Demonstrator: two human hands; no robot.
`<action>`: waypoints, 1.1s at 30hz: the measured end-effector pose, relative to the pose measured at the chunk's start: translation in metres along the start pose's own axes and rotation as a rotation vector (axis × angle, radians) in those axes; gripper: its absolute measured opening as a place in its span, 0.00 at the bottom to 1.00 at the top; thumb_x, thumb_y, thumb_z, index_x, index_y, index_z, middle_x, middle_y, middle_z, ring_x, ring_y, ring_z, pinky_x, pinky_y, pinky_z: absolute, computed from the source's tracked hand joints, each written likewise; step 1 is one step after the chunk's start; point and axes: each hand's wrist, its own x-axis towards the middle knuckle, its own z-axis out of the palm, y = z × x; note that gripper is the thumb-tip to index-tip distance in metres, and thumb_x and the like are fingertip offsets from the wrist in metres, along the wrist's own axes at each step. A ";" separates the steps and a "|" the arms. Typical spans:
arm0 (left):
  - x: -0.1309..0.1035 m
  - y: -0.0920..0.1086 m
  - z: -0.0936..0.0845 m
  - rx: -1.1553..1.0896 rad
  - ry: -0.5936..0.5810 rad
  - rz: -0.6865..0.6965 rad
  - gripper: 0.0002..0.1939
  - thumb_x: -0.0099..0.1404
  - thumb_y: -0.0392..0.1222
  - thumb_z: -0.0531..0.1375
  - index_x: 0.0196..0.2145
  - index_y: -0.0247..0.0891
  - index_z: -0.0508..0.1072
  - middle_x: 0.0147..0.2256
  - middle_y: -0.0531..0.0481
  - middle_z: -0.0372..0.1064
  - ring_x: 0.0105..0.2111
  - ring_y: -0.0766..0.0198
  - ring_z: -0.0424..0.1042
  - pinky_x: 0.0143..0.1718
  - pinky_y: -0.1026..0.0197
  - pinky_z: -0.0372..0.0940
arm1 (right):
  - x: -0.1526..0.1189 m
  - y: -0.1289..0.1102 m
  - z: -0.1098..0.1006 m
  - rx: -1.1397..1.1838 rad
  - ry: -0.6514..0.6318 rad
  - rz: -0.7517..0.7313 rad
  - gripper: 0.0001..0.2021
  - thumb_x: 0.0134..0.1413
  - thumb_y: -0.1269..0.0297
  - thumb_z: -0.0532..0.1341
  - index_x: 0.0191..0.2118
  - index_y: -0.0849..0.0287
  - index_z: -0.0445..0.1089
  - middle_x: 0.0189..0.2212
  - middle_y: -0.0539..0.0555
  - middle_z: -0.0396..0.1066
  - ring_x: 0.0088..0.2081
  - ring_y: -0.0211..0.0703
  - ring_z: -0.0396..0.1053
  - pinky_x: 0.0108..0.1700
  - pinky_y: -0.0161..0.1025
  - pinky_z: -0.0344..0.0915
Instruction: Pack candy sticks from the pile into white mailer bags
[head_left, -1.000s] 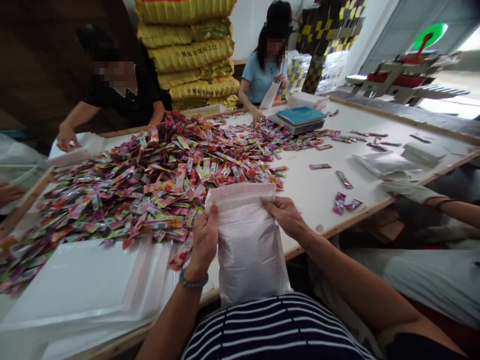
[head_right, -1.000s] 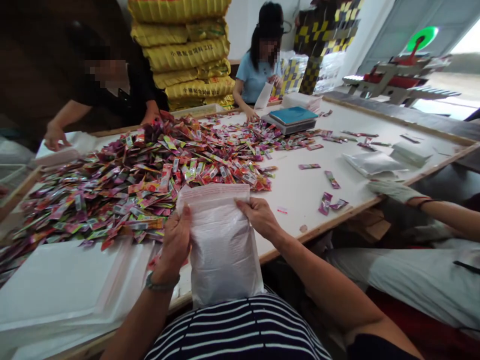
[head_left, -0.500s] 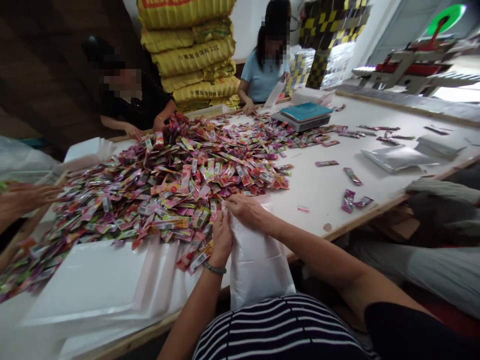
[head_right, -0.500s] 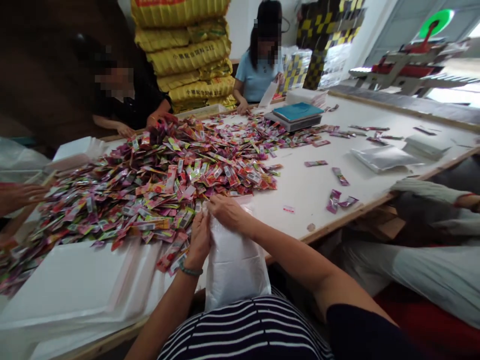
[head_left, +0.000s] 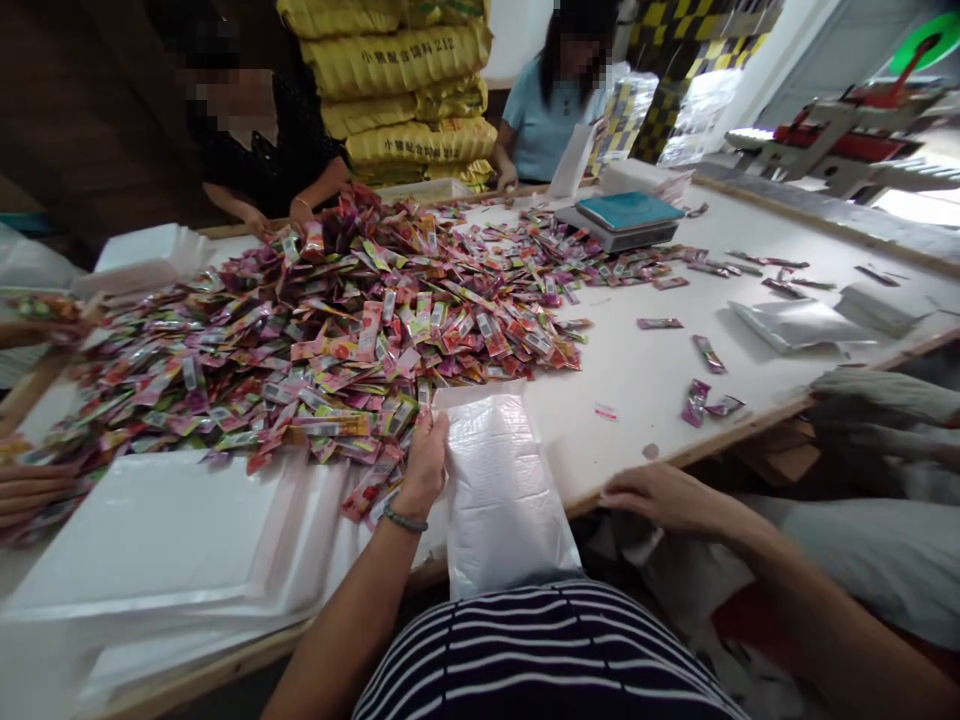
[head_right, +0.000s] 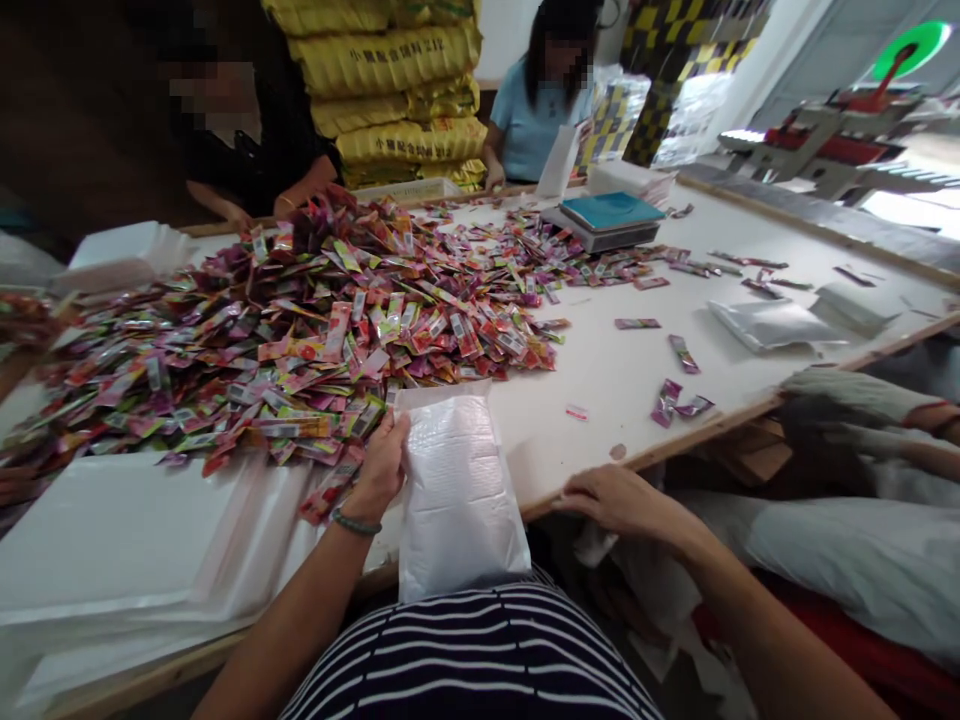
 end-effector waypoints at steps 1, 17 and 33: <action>0.001 0.001 0.000 -0.007 -0.013 -0.017 0.20 0.51 0.50 0.66 0.38 0.36 0.73 0.35 0.50 0.75 0.35 0.63 0.73 0.40 0.60 0.68 | 0.007 -0.001 0.008 0.045 0.016 0.007 0.20 0.50 0.43 0.61 0.28 0.57 0.73 0.26 0.54 0.75 0.31 0.44 0.71 0.35 0.39 0.66; -0.005 -0.018 -0.039 0.760 -0.169 0.325 0.09 0.51 0.33 0.62 0.30 0.40 0.80 0.36 0.47 0.79 0.41 0.56 0.75 0.51 0.50 0.66 | 0.105 -0.005 0.076 0.202 0.230 -0.449 0.03 0.46 0.66 0.64 0.30 0.57 0.76 0.32 0.54 0.76 0.36 0.43 0.71 0.40 0.39 0.67; -0.034 0.001 -0.038 1.470 -0.708 0.784 0.21 0.68 0.31 0.48 0.55 0.35 0.70 0.54 0.39 0.70 0.57 0.54 0.67 0.58 0.50 0.62 | 0.045 0.022 0.059 -0.366 0.067 -0.658 0.15 0.63 0.71 0.50 0.45 0.56 0.74 0.47 0.57 0.75 0.49 0.45 0.71 0.49 0.43 0.64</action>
